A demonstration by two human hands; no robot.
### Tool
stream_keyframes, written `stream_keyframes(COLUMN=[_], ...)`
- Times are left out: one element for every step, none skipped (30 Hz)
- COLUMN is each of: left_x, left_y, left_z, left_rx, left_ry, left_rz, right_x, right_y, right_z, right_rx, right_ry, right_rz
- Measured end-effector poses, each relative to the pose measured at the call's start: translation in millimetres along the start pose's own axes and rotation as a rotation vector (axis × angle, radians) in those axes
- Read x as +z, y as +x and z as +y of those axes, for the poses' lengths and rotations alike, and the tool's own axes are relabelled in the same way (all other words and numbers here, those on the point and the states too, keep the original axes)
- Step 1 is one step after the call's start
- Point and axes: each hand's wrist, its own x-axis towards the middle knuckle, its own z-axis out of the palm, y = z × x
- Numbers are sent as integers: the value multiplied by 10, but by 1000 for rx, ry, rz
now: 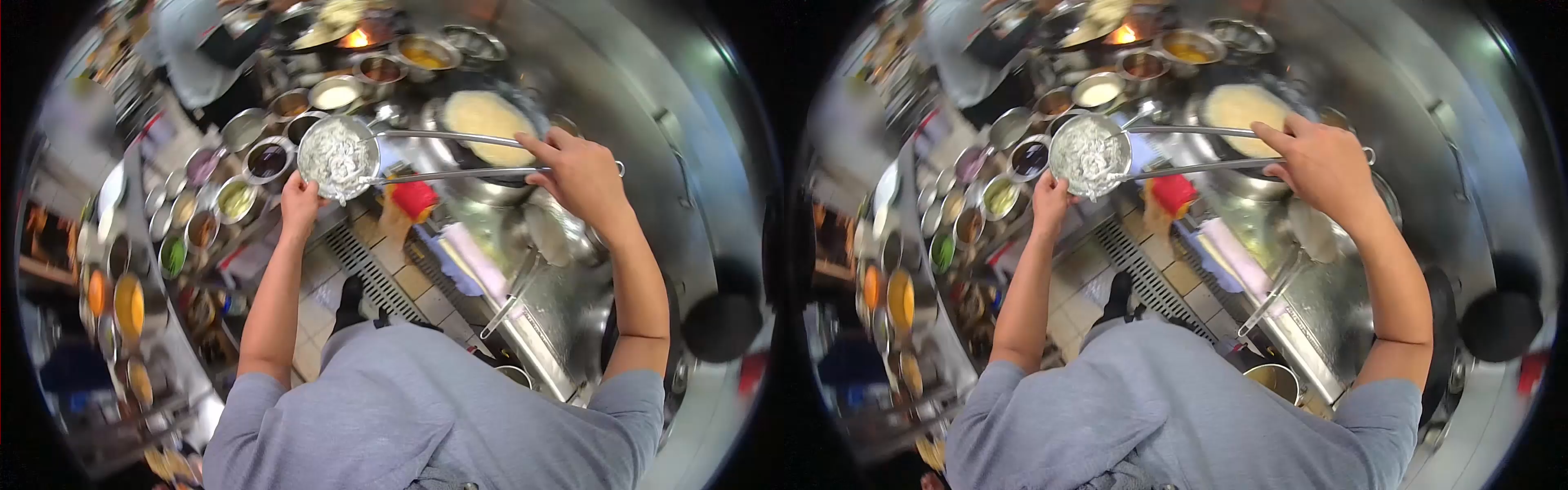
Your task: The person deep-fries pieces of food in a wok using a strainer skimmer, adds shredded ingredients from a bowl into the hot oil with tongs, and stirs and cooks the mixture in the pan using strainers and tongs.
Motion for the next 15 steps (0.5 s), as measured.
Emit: stream_keyframes(left_x=[288,537,757,991,1206,1410,1615,1789,1925,2047,2170,2256,2312,2357,2386], left_y=[174,328,646,763,847,971,1126,1267,1412,1545,1674,1811,1920,2024,2115], left_z=[149,256,131,251,372,410,405,393,383,362,311,256,252,253,236], left_rx=[65,72,99,89,80,88,21,-49,-41,-98,-157,-155,-148,-190,-237], left_ry=[-43,-115,-24,2,33,31,-92,-210,-208,-216,-222,-162,-160,-184,-206], left_rz=[-52,-118,-201,-234,-263,-302,-345,-387,-416,-420,-423,-435,-458,-433,-407], right_x=[16,53,112,151,164,169,162,119,101,88,80,60,86,158,233], right_y=[-5,0,5,37,39,17,6,-16,-46,-88,-127,-146,-183,-229,-259], right_z=[71,129,182,224,306,391,467,522,581,638,676,700,739,785,806], right_rx=[56,92,124,196,233,297,358,470,500,604,709,791,814,871,927], right_ry=[-29,-78,-121,-174,-187,-181,-173,-133,-141,-138,-133,-102,-109,-84,-56], right_rz=[-11,5,15,-32,-46,-50,-52,-37,-37,-35,-32,-49,-47,-4,36])
